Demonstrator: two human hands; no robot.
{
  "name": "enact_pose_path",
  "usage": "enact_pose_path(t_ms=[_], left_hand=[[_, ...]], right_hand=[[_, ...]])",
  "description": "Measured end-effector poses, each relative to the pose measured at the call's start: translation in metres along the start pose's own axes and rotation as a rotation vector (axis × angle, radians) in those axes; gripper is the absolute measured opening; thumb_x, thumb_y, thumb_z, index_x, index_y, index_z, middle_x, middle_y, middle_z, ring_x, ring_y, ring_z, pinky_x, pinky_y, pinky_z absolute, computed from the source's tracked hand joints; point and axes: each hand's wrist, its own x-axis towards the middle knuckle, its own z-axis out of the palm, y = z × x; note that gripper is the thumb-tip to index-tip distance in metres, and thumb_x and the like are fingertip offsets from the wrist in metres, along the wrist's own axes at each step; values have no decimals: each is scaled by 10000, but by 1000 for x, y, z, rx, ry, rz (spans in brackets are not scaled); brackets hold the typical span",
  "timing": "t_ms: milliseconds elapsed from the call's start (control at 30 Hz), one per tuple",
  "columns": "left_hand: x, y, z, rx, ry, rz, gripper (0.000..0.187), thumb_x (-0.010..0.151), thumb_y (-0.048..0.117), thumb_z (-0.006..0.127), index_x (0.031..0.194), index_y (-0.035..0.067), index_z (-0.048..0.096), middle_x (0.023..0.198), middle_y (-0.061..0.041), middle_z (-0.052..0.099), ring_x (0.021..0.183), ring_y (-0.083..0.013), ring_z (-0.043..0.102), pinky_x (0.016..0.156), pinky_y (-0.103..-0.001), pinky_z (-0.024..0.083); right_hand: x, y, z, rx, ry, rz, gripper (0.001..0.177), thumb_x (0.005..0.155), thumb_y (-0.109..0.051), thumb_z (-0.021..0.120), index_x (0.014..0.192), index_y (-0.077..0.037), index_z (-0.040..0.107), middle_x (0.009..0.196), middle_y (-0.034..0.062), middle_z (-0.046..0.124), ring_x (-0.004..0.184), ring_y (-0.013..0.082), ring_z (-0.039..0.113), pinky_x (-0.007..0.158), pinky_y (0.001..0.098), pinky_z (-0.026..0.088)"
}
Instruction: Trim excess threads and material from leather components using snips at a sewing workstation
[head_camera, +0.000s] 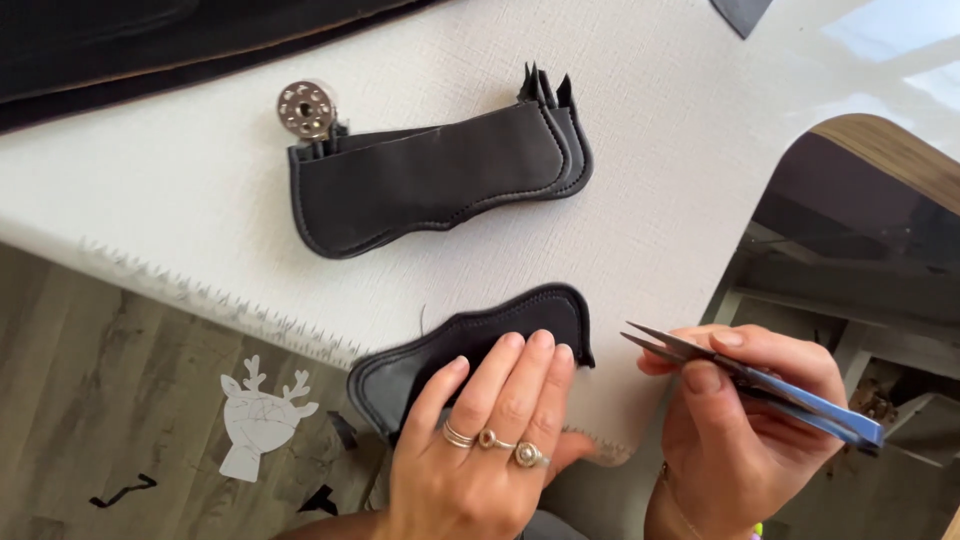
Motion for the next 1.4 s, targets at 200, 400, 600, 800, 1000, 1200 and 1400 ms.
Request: enact_pose_path(t_ms=[200, 400, 600, 800, 1000, 1200, 1400], left_hand=[[1, 1, 15, 48, 61, -56, 535, 1116, 521, 333, 1189, 183, 740, 1223, 32, 717, 1135, -118, 675, 916, -313, 500], [0, 2, 20, 90, 66, -82, 540, 1118, 533, 279, 1170, 233, 726, 1204, 92, 723, 1122, -69, 660, 884, -289, 518], [-2, 2, 22, 97, 60, -90, 536, 1122, 535, 277, 1179, 255, 730, 1216, 112, 712, 1136, -62, 653, 903, -282, 498], [-3, 1, 24, 97, 66, -83, 538, 1125, 531, 270, 1181, 257, 730, 1216, 113, 712, 1135, -60, 652, 903, -283, 492], [-3, 0, 23, 86, 61, -87, 532, 1125, 526, 275, 1175, 259, 732, 1219, 115, 706, 1138, -60, 648, 905, -285, 486], [-4, 0, 24, 87, 75, -75, 532, 1122, 540, 287, 1174, 258, 735, 1211, 110, 713, 1129, -61, 654, 896, -284, 492], [-2, 0, 22, 71, 63, -77, 514, 1120, 537, 309, 1177, 254, 735, 1216, 108, 713, 1133, -64, 654, 903, -291, 493]], right_hand=[[11, 1, 14, -153, -35, -26, 195, 882, -10, 757, 992, -35, 598, 933, 166, 690, 822, 217, 730, 778, 278, 659], [11, 0, 10, -249, -36, 50, 298, 810, 81, 772, 1007, 18, 557, 916, 223, 655, 714, 227, 702, 691, 258, 658], [13, -4, 12, -309, -34, 95, 325, 781, 91, 799, 985, 29, 554, 919, 229, 661, 722, 238, 710, 687, 269, 654], [14, -5, 9, -332, -35, 112, 324, 786, 63, 817, 1000, 24, 576, 933, 200, 672, 751, 219, 719, 723, 254, 660], [14, -6, 9, -322, -15, 151, 334, 776, 69, 820, 998, 17, 576, 935, 169, 660, 759, 220, 731, 717, 276, 694], [16, -11, 14, -361, 31, 216, 353, 727, 52, 844, 982, 17, 602, 902, 140, 657, 711, 208, 712, 680, 252, 673], [18, -8, 6, -347, -34, 199, 373, 718, 61, 852, 980, 6, 592, 935, 166, 692, 782, 213, 747, 741, 251, 669]])
